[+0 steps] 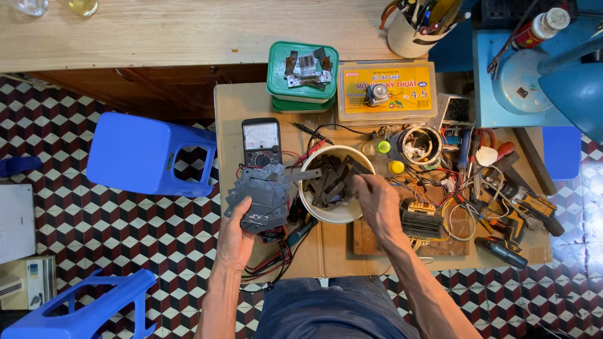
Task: The person sorts small black plastic electronic parts from a white bowl, picking them up one by one or in small groups, inspecting them, and placing them into a green plastic container. The person also handles a small metal bracket and a multimeter on the cluttered workbench.
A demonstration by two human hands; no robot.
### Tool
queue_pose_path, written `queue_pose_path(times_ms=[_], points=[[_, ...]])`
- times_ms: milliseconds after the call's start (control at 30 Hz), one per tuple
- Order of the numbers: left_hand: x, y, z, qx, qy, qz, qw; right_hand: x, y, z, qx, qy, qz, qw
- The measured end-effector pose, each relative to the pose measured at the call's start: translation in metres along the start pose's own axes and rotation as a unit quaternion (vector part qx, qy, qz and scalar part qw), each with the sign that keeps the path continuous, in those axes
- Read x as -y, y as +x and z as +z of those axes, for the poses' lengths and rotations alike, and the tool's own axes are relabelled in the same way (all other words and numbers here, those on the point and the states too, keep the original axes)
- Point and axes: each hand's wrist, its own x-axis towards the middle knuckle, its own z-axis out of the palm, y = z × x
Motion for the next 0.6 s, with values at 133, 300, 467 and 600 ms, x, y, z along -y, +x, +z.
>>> queue_pose_path(times_ms=[133,300,467,600], points=[[0.003,0.006,0.012,0.012,0.045,-0.018,0.999,-0.01,-0.024,-0.031,-0.078,0.113,0.018,0.99],[0.009,0.018,0.049,0.082,0.11,-0.045,0.99,0.002,-0.028,-0.036,0.009,0.193,0.114,0.975],[0.008,0.022,0.073,0.145,0.118,-0.084,0.979,0.004,-0.017,-0.042,0.052,0.418,0.112,0.9],[0.011,0.023,0.077,0.129,0.081,-0.097,0.983,-0.001,-0.011,-0.048,0.03,0.45,0.104,0.886]])
